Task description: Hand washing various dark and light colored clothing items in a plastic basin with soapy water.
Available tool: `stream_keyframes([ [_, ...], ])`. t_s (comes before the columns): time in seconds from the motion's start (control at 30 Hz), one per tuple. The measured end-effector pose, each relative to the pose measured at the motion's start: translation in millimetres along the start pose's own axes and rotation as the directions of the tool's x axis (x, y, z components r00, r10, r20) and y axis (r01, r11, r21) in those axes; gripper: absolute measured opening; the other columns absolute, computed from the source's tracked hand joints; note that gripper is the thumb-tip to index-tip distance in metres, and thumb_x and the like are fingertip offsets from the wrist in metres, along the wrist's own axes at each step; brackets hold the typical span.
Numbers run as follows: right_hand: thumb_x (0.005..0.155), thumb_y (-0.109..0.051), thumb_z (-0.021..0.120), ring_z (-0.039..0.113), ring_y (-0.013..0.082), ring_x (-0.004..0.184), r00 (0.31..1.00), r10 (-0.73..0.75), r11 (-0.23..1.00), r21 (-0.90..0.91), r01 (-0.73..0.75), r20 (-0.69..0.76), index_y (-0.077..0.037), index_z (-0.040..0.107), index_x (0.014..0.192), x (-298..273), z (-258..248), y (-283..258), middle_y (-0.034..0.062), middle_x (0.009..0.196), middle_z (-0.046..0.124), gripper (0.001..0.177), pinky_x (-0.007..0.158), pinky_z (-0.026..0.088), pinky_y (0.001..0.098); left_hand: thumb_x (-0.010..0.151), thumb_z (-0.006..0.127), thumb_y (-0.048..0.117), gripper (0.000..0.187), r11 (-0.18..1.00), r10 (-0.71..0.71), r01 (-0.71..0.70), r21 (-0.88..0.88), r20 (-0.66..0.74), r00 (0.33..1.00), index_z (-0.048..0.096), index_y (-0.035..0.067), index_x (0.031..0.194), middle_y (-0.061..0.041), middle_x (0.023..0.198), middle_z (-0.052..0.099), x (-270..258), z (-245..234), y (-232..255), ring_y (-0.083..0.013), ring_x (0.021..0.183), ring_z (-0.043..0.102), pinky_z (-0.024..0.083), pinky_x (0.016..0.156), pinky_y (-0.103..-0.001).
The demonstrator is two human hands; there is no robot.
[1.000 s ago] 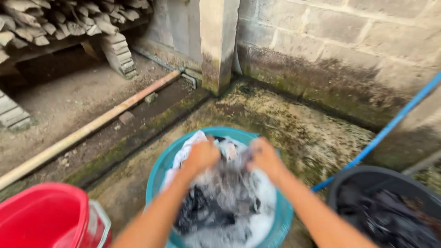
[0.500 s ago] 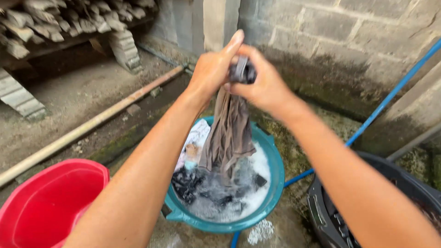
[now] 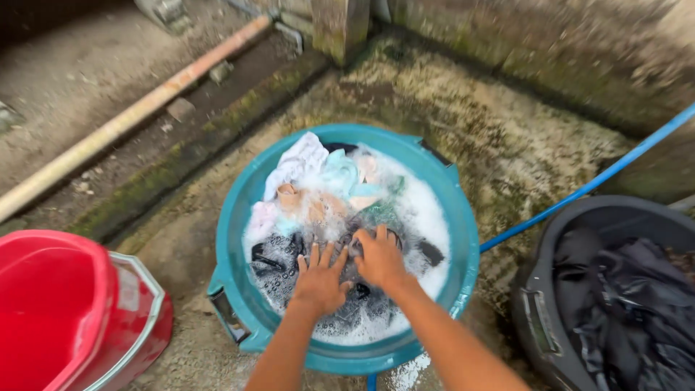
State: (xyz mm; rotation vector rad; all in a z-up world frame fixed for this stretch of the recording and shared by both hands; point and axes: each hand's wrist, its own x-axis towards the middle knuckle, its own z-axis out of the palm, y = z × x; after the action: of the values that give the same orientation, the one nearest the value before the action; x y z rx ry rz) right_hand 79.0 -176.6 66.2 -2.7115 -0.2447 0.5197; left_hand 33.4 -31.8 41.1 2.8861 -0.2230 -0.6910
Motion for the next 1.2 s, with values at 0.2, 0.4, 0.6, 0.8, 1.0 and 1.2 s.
stream_keyframes([
  [0.2,0.090,-0.013,0.066,0.049,0.0521,0.126,0.996,0.088,0.996,0.032,-0.087,-0.020,-0.016,0.041,0.144,17.1,49.1,14.9,0.0293,0.149,0.036,0.060,0.103,0.046,0.0553,0.095,0.055,0.032,0.063,1.000,0.015,-0.015,0.007,-0.031,0.999,0.035,0.026,0.155,-0.006,0.166,0.020,33.0,49.5,-10.7,-0.0368,0.153,0.016,0.015,0.123,-0.055],
  [0.4,0.084,-0.006,0.065,0.039,0.0405,0.142,0.996,0.023,0.992,0.119,-0.032,0.081,-0.013,0.051,0.140,63.9,39.1,42.7,0.0174,0.167,0.020,0.058,0.112,0.044,0.0420,0.100,0.051,0.044,0.053,0.984,-0.082,0.126,-0.122,0.316,0.945,0.062,0.011,0.140,-0.016,0.151,0.057,68.1,51.7,-25.7,-0.0354,0.136,0.055,0.041,0.115,-0.045],
  [0.6,0.094,-0.013,0.064,0.055,0.0275,0.119,0.990,0.119,0.702,0.711,-0.025,-0.082,-0.008,0.042,0.142,33.6,-66.8,33.1,0.0167,0.139,0.051,0.053,0.094,0.048,0.0398,0.076,0.083,0.044,0.103,0.893,-0.110,0.042,-0.448,-0.127,0.986,0.027,0.017,0.159,-0.014,0.162,0.030,2.8,-27.4,-16.7,-0.0356,0.148,0.032,0.032,0.119,-0.045],
  [0.8,0.092,-0.008,0.062,0.059,0.0116,0.071,0.853,-0.184,0.298,0.799,0.522,-0.489,-0.004,0.060,0.105,-62.3,-263.5,-88.0,0.0025,0.085,0.064,0.014,0.056,0.049,0.0286,0.052,0.102,0.045,0.146,0.650,-0.263,-0.163,-0.742,-0.421,0.868,0.011,0.015,0.161,-0.023,0.166,0.017,-34.7,-95.7,37.0,-0.0373,0.148,0.019,0.026,0.115,-0.044],
  [1.0,0.092,-0.003,0.063,0.061,0.0154,0.070,0.730,-0.185,-0.067,0.749,0.659,-0.658,-0.003,0.057,0.106,-112.4,-374.5,-111.6,0.0068,0.089,0.062,0.015,0.057,0.051,0.0320,0.086,0.073,0.048,0.054,0.225,-0.382,-0.507,-0.832,-0.554,0.740,0.054,0.004,0.111,-0.014,0.109,0.068,-34.9,-190.2,82.7,-0.0286,0.099,0.067,0.057,0.087,-0.045],
  [1.2,0.087,-0.006,0.062,0.066,0.0141,0.078,0.814,0.228,0.262,0.839,0.477,-0.534,-0.009,0.059,0.103,-115.0,-346.7,-21.8,0.0043,0.093,0.064,0.016,0.067,0.057,0.0308,0.091,0.057,0.009,0.013,0.425,-0.389,-0.671,-0.608,-0.792,0.471,0.054,0.003,0.101,-0.016,0.095,0.066,-7.4,-238.5,34.0,-0.0244,0.090,0.061,0.054,0.084,-0.043],
])
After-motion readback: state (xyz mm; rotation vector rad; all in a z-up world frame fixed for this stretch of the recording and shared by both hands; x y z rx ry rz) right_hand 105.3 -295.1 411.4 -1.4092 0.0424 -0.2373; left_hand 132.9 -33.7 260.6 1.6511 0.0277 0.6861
